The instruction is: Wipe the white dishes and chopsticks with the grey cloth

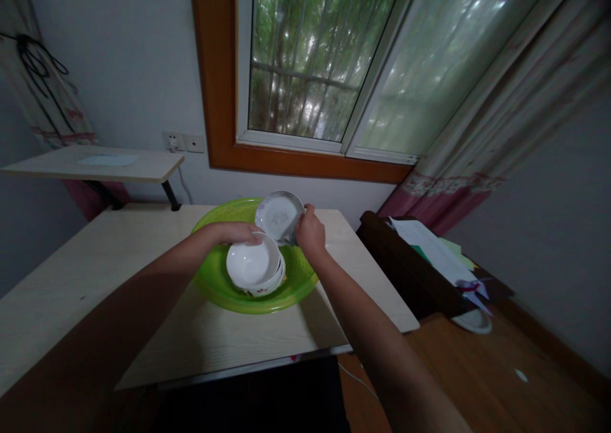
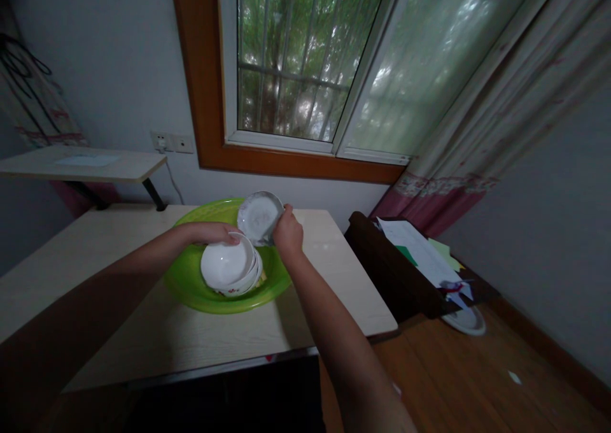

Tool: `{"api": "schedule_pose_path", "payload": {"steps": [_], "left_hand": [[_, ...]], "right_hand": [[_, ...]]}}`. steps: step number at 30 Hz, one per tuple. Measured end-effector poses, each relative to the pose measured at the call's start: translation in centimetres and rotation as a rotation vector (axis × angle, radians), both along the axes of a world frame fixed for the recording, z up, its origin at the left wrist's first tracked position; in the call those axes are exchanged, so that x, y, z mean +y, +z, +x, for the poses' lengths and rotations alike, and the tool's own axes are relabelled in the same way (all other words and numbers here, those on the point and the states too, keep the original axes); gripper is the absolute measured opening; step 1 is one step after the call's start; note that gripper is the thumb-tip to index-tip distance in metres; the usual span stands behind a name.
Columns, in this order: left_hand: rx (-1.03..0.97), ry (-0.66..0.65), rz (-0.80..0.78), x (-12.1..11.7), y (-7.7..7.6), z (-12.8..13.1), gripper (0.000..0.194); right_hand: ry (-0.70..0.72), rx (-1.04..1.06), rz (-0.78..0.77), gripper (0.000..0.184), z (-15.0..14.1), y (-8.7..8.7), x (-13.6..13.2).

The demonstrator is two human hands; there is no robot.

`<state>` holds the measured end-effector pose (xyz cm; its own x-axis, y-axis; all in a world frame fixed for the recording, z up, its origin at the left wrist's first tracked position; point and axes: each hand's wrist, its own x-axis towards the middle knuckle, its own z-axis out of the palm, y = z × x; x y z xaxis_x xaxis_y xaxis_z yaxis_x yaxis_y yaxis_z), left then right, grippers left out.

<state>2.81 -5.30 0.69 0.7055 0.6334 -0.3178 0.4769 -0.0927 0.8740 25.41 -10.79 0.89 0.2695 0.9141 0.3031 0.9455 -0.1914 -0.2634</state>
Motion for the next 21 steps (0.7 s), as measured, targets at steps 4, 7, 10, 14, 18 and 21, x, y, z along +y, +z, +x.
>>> {"api": "schedule_pose_path", "payload": {"steps": [4,7,10,14,18,21], "left_hand": [[-0.012,0.044,0.013,-0.2,0.0,0.0,0.036],[-0.032,0.037,-0.036,-0.5,0.1,0.0,0.039],[-0.053,0.038,-0.061,-0.9,0.4,0.0,0.043],[-0.037,0.031,-0.029,-1.1,0.6,-0.2,0.046],[-0.012,0.023,0.022,-0.8,0.3,-0.4,0.047],[-0.015,0.053,-0.025,-0.5,-0.2,-0.6,0.046]], "right_hand": [[-0.023,0.109,0.016,0.043,0.2,0.2,0.1],[-0.024,0.129,0.02,0.043,0.3,0.2,0.1],[-0.01,0.116,0.011,0.042,0.3,0.2,0.1],[0.005,0.091,0.017,0.039,0.3,0.1,0.1],[0.01,0.068,-0.001,0.038,0.2,0.0,0.2],[0.021,0.049,-0.015,0.036,0.1,-0.1,0.2]]}}
